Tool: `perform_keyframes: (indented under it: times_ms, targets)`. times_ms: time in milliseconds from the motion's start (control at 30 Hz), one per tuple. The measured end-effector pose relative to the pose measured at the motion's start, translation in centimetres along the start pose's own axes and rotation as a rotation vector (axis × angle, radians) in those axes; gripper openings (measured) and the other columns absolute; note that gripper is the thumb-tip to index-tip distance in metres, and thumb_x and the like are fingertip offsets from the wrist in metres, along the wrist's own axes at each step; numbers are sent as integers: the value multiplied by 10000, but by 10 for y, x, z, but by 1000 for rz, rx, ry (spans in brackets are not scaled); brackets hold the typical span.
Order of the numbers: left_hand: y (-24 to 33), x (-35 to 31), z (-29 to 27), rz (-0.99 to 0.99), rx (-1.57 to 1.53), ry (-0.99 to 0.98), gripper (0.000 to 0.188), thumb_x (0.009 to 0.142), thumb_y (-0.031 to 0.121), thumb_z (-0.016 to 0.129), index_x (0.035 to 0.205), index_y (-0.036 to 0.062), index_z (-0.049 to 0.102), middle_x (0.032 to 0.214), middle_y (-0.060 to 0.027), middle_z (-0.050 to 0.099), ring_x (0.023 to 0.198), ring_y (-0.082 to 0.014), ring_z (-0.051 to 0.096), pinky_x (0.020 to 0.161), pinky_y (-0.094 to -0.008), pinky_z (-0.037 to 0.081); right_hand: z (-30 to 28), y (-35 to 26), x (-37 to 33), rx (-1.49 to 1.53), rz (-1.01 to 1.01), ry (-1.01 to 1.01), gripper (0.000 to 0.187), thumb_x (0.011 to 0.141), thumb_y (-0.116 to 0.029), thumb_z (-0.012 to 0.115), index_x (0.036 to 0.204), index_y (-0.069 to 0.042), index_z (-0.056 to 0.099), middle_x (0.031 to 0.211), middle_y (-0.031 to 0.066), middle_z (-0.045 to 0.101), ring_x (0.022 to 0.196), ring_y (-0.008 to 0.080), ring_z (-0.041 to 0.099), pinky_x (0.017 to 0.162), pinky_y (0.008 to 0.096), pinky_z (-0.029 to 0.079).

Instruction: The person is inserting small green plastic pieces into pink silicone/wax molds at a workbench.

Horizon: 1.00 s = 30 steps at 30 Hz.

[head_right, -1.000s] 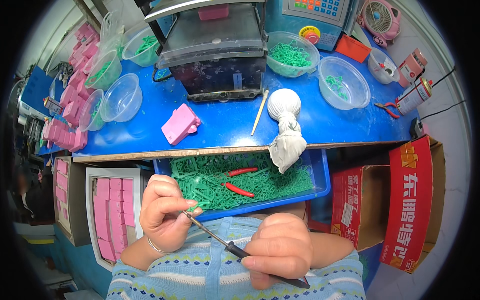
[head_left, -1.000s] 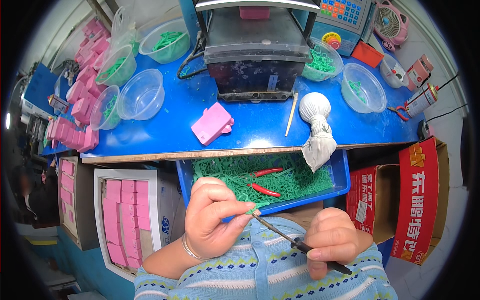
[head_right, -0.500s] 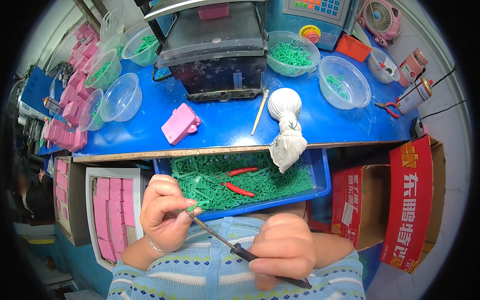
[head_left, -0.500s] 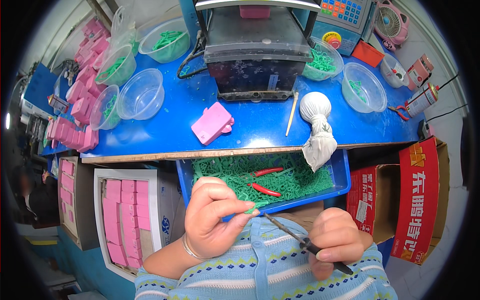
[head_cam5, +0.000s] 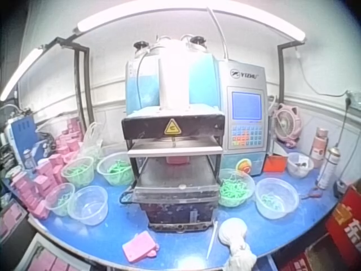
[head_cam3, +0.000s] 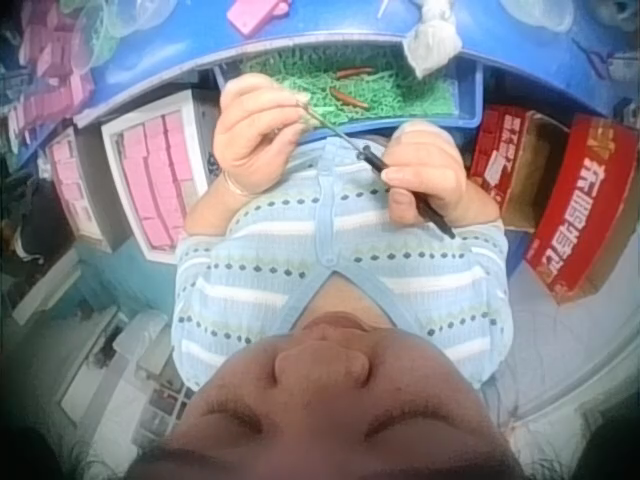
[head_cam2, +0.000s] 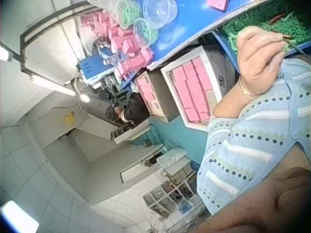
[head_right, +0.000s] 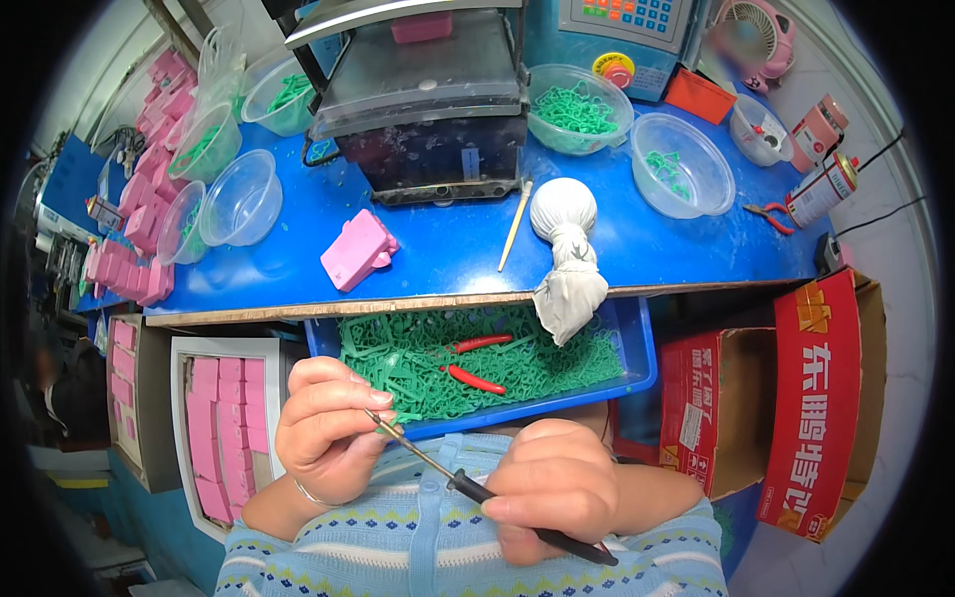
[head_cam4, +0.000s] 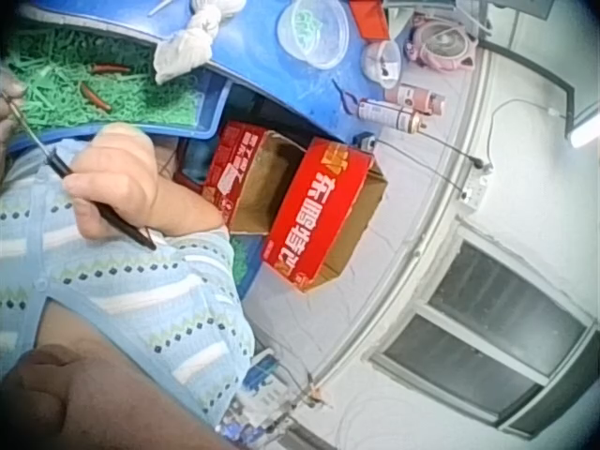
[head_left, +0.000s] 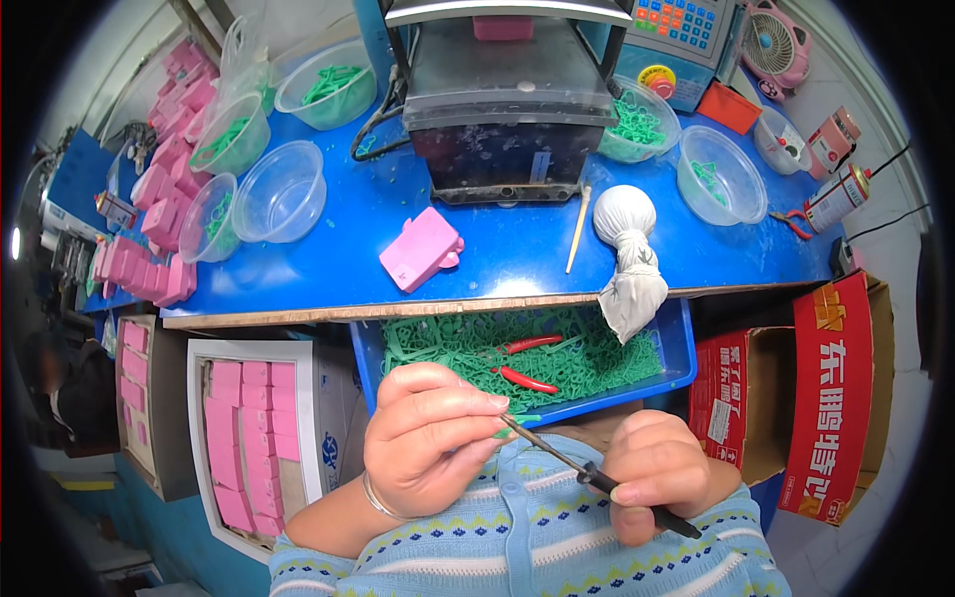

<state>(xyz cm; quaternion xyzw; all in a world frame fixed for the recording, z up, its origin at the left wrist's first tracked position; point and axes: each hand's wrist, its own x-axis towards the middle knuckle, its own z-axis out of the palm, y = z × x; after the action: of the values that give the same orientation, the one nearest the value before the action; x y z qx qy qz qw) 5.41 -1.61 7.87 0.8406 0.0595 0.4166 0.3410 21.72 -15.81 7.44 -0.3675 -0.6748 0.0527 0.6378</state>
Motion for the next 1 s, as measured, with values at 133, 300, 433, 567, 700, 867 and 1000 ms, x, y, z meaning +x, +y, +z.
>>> perform_keyframes:
  times_ms: [133, 300, 433, 567, 700, 867, 1000]
  targets:
    - [-1, -1, 2, -24, -24, 37, 257, 638, -17, 713, 880, 53, 664, 934, -61, 631, 803, -210, 543, 710, -301, 429, 2, 3, 0, 35, -98, 67, 249, 766, -89, 621, 968, -8, 501, 719, 94, 579, 450, 155, 512, 404, 257, 380]
    - [1, -1, 1, -68, -35, 42, 264, 647, -29, 711, 894, 48, 661, 889, -60, 623, 769, -209, 550, 687, -307, 429, 4, 5, -2, -4, -159, 93, 245, 801, -148, 632, 955, -14, 497, 727, 93, 578, 452, 142, 515, 392, 244, 375]
    - [1, -2, 3, -105, -68, 99, 260, 643, -22, 732, 877, 45, 641, 843, -63, 630, 738, -207, 557, 669, -312, 431, 4, 4, -2, -20, -163, 97, 250, 806, -164, 634, 956, -18, 498, 743, 91, 582, 458, 140, 519, 395, 243, 374]
    - [0, -2, 3, -92, -81, 116, 258, 638, -16, 743, 860, 47, 628, 823, -62, 637, 737, -208, 558, 670, -311, 432, 4, 3, -1, -28, -150, 96, 256, 809, -174, 635, 961, -19, 499, 750, 90, 583, 461, 140, 521, 395, 242, 373]
    - [1, -1, 2, -79, -73, 102, 244, 645, -11, 738, 853, 51, 628, 834, -62, 641, 737, -207, 558, 675, -313, 430, 4, 3, 0, -42, -158, 89, 249, 825, -189, 622, 963, -19, 503, 746, 87, 581, 461, 139, 521, 392, 241, 369]
    - [2, 1, 2, -80, -67, 91, 231, 653, -4, 733, 850, 51, 628, 835, -60, 642, 737, -206, 558, 678, -315, 428, 4, 3, -1, -43, -167, 102, 258, 842, -219, 617, 960, -18, 507, 743, 87, 580, 458, 139, 520, 391, 241, 368]
    - [2, 1, 2, -75, -72, 87, 228, 652, -3, 734, 847, 51, 628, 836, -59, 643, 737, -207, 555, 676, -316, 428, 3, 3, 0, -31, -161, 79, 278, 841, -238, 625, 961, -16, 510, 737, 88, 581, 453, 139, 516, 391, 241, 367]
